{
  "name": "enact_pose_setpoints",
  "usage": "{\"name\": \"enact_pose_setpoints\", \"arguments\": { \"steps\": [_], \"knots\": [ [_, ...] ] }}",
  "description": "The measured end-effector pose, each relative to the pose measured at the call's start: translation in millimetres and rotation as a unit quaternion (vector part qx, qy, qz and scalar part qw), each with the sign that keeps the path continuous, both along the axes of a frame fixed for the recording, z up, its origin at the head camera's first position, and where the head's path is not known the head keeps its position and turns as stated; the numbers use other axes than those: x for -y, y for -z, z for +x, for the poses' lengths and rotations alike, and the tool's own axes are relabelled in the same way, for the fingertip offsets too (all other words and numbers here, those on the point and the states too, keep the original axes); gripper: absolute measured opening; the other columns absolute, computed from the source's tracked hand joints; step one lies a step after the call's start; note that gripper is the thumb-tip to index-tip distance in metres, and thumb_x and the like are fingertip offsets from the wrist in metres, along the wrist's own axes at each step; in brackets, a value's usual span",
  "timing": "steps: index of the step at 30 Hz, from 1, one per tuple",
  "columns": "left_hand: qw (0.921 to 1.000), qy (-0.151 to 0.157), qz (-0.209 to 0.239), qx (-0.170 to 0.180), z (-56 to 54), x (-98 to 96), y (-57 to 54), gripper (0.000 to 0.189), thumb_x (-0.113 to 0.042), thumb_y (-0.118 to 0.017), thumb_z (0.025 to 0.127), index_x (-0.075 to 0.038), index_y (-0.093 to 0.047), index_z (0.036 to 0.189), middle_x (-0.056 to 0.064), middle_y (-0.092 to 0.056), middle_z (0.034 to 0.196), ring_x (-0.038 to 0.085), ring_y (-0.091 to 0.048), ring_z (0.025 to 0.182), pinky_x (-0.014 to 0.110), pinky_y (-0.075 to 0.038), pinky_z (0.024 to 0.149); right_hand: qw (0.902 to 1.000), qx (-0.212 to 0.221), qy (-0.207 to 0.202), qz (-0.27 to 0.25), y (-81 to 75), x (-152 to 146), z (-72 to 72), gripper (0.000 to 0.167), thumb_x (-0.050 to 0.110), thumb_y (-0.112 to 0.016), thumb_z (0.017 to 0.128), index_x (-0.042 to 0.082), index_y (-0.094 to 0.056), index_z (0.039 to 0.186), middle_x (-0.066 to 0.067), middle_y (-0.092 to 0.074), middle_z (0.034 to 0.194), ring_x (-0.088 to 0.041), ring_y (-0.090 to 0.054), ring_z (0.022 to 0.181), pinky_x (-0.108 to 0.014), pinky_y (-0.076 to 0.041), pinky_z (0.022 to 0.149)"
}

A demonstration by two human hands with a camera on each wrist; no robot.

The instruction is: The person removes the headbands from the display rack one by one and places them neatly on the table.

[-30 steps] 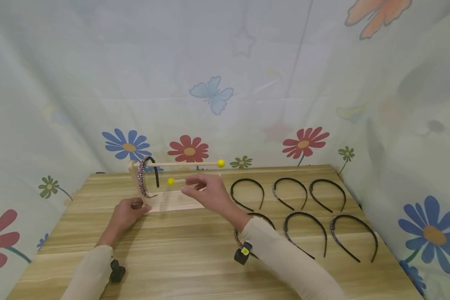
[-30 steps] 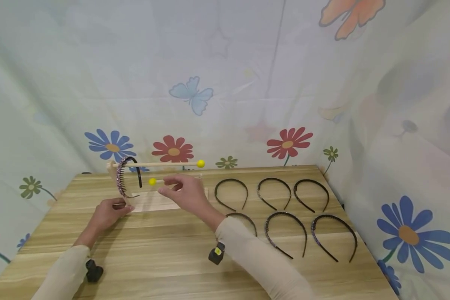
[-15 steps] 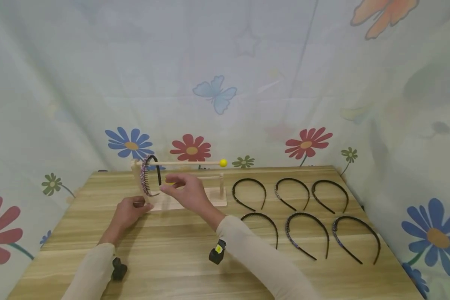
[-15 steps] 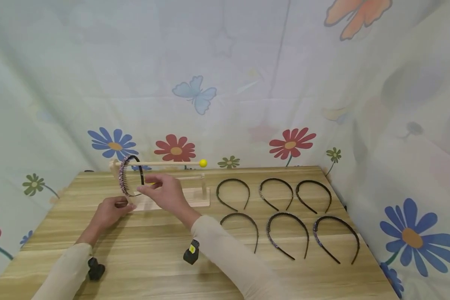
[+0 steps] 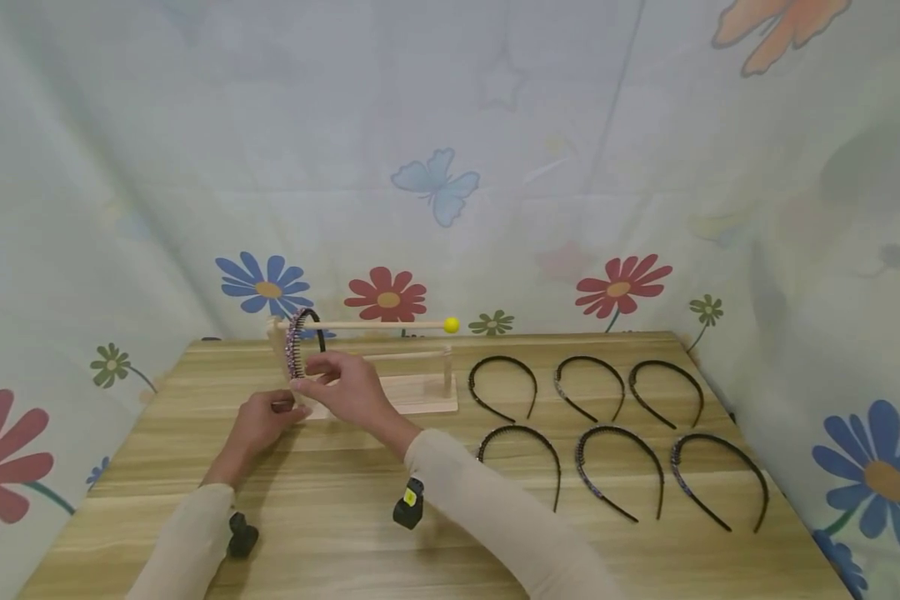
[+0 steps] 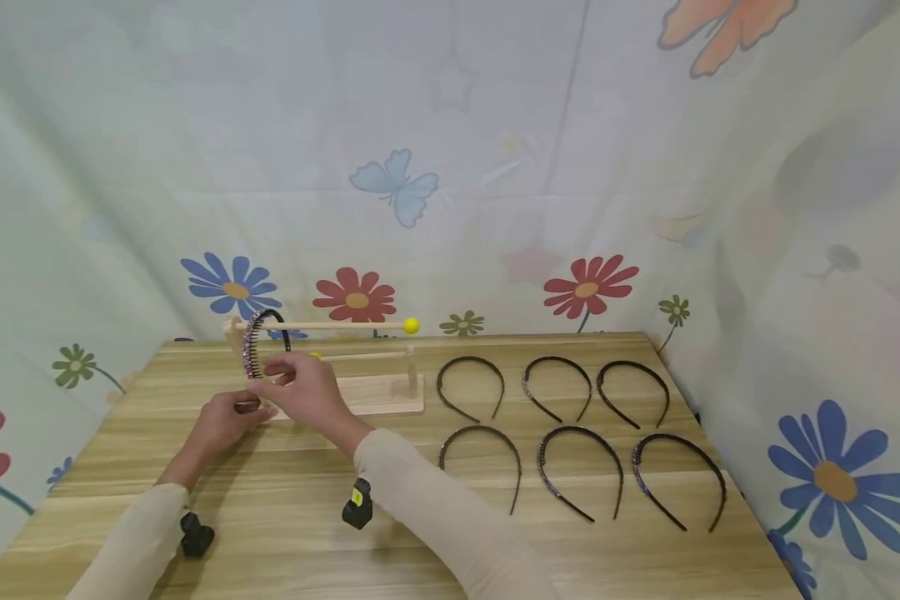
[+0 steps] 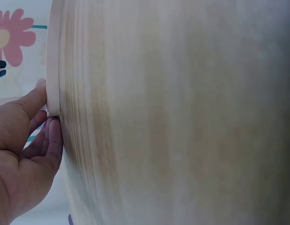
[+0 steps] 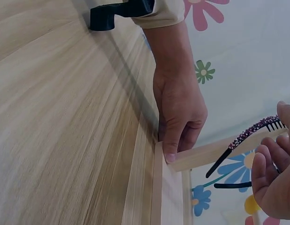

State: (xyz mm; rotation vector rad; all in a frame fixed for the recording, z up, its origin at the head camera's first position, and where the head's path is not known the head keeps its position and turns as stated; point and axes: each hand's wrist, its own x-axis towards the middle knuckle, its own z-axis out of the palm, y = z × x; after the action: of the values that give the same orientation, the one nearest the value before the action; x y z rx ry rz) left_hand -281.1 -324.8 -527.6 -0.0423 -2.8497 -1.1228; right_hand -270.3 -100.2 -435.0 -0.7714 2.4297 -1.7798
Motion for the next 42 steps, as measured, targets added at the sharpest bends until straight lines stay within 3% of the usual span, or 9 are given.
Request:
{"name": "enact_pose_setpoints", "arguments": {
  "steps": [7,13,22,30,35,42],
  "knots": [
    [1.0000,-0.002,-0.002,-0.003,-0.6,-0.4,0.7,0.042,-0.027,-0.076,0.095,0.005,-0.071,0.121,0.024,-0.073,0.114,0.038,-0.070,0.110,0.051,-0.056,0.091,0.9997,0.019,0.007,-0.015,-3.7,6.9,0.3,0.036,0.034,-0.080,0.091,0.014,-0.074,0.120,0.008,-0.077,0.104,-0.001,-0.067,0.088,-0.018,-0.054,0.075],
    [0.9999,-0.005,-0.009,-0.012,0.8,-1.9,0.1,0.035,-0.029,-0.076,0.094,0.001,-0.075,0.112,0.019,-0.076,0.109,0.030,-0.070,0.104,0.043,-0.055,0.086,0.9996,0.024,0.013,-0.013,-5.6,9.7,0.6,0.029,0.032,-0.080,0.090,0.016,-0.077,0.114,0.010,-0.077,0.101,0.001,-0.065,0.085,-0.018,-0.054,0.075],
    [1.0000,0.003,0.002,-0.003,2.2,-4.2,-0.9,0.043,-0.028,-0.075,0.095,0.006,-0.070,0.123,0.023,-0.073,0.114,0.037,-0.070,0.109,0.048,-0.055,0.090,0.9992,0.031,0.023,-0.013,-8.5,10.0,1.0,0.026,0.030,-0.081,0.090,0.015,-0.078,0.111,0.013,-0.075,0.094,0.002,-0.064,0.082,-0.017,-0.054,0.073],
    [0.9999,0.003,0.011,0.001,1.4,-2.9,-0.7,0.046,-0.027,-0.075,0.095,0.008,-0.068,0.125,0.025,-0.072,0.116,0.036,-0.071,0.107,0.042,-0.058,0.084,0.9998,-0.003,0.021,-0.004,-10.6,7.4,-0.9,0.020,0.026,-0.077,0.093,0.011,-0.077,0.107,0.009,-0.074,0.091,0.002,-0.064,0.080,-0.016,-0.053,0.070],
    [0.9999,0.005,0.011,-0.005,1.8,-1.2,-0.4,0.045,-0.025,-0.075,0.095,0.008,-0.068,0.125,0.026,-0.071,0.119,0.038,-0.071,0.109,0.046,-0.058,0.087,0.9992,-0.028,0.025,0.010,-11.4,3.8,-4.4,0.016,0.024,-0.075,0.096,0.011,-0.076,0.105,0.006,-0.074,0.093,0.002,-0.063,0.081,-0.017,-0.052,0.067],
    [0.9999,0.007,0.009,-0.013,1.7,-1.0,0.2,0.045,-0.024,-0.076,0.095,0.009,-0.068,0.124,0.026,-0.072,0.116,0.038,-0.071,0.108,0.041,-0.058,0.085,0.9981,-0.045,0.038,0.018,-13.6,-10.9,-6.4,0.016,0.028,-0.072,0.097,0.015,-0.075,0.107,0.009,-0.075,0.096,0.003,-0.064,0.087,-0.018,-0.053,0.073]
  ]
}}
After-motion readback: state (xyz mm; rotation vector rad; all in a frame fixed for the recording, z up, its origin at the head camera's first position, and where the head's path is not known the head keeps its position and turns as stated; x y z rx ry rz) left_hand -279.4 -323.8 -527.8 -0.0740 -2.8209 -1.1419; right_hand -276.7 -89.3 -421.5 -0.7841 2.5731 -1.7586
